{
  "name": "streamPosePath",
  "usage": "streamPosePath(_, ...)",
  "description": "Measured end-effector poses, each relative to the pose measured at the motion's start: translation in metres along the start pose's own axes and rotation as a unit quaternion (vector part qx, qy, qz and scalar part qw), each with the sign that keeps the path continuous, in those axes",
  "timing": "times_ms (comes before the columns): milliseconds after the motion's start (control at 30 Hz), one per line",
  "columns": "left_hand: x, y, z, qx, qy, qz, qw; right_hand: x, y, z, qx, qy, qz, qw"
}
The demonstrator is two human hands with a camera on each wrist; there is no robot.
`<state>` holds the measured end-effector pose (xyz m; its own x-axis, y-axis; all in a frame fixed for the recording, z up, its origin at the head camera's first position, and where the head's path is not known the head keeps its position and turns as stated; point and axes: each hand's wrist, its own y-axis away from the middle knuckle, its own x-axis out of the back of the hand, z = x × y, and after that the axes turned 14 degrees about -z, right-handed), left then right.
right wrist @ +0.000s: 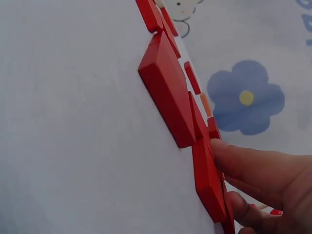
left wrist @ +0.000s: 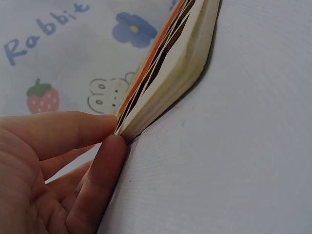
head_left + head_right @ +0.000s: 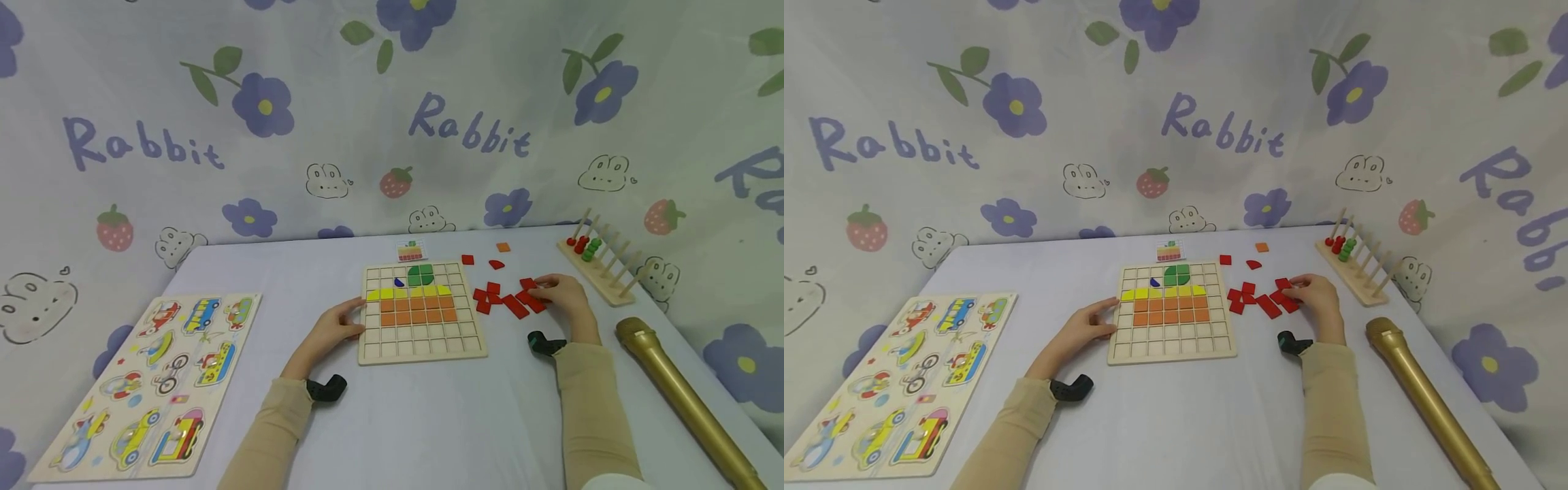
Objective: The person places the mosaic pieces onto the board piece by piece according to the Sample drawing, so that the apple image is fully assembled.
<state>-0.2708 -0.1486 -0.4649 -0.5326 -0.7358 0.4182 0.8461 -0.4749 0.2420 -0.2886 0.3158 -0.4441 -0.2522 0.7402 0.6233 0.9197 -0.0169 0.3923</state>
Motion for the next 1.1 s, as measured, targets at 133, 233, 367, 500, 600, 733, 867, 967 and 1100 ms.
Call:
streamPosePath(133,0.001,0.000,0.000,-0.003,-0.002,0.003,1.0000,-0.002,-0.002,-0.003,0.012,0.014,0.017,0.9997)
streamPosePath(233,0.001,0.000,-0.001,-0.001,-0.002,0.006,1.0000,-0.004,-0.003,-0.003,0.037,0.004,0.026,0.9990)
streamPosePath(367,0.001,0.000,-0.002,0.007,-0.001,0.008,0.9999,-0.006,-0.001,-0.005,0.052,-0.022,0.039,0.9976)
streamPosePath(500,0.002,0.000,-0.003,0.008,0.001,0.006,0.9999,-0.007,-0.002,-0.006,0.040,-0.089,0.057,0.9935)
streamPosePath(600,0.002,0.000,-0.002,0.007,0.001,0.006,1.0000,-0.006,-0.004,-0.006,0.056,-0.199,0.062,0.9764)
streamPosePath(733,0.002,0.002,-0.001,0.009,-0.003,0.007,0.9999,0.000,0.001,-0.013,0.123,-0.424,0.003,0.8974)
streamPosePath(867,0.002,0.003,0.000,0.006,-0.002,0.007,0.9999,0.004,0.007,-0.026,0.148,-0.561,-0.090,0.8098)
streamPosePath(967,0.002,0.002,0.000,-0.001,-0.003,0.005,1.0000,0.000,0.008,-0.037,0.144,-0.568,-0.124,0.8006)
streamPosePath(1100,0.002,0.000,-0.001,-0.006,-0.003,0.000,1.0000,-0.015,0.007,-0.055,0.131,-0.528,-0.132,0.8287)
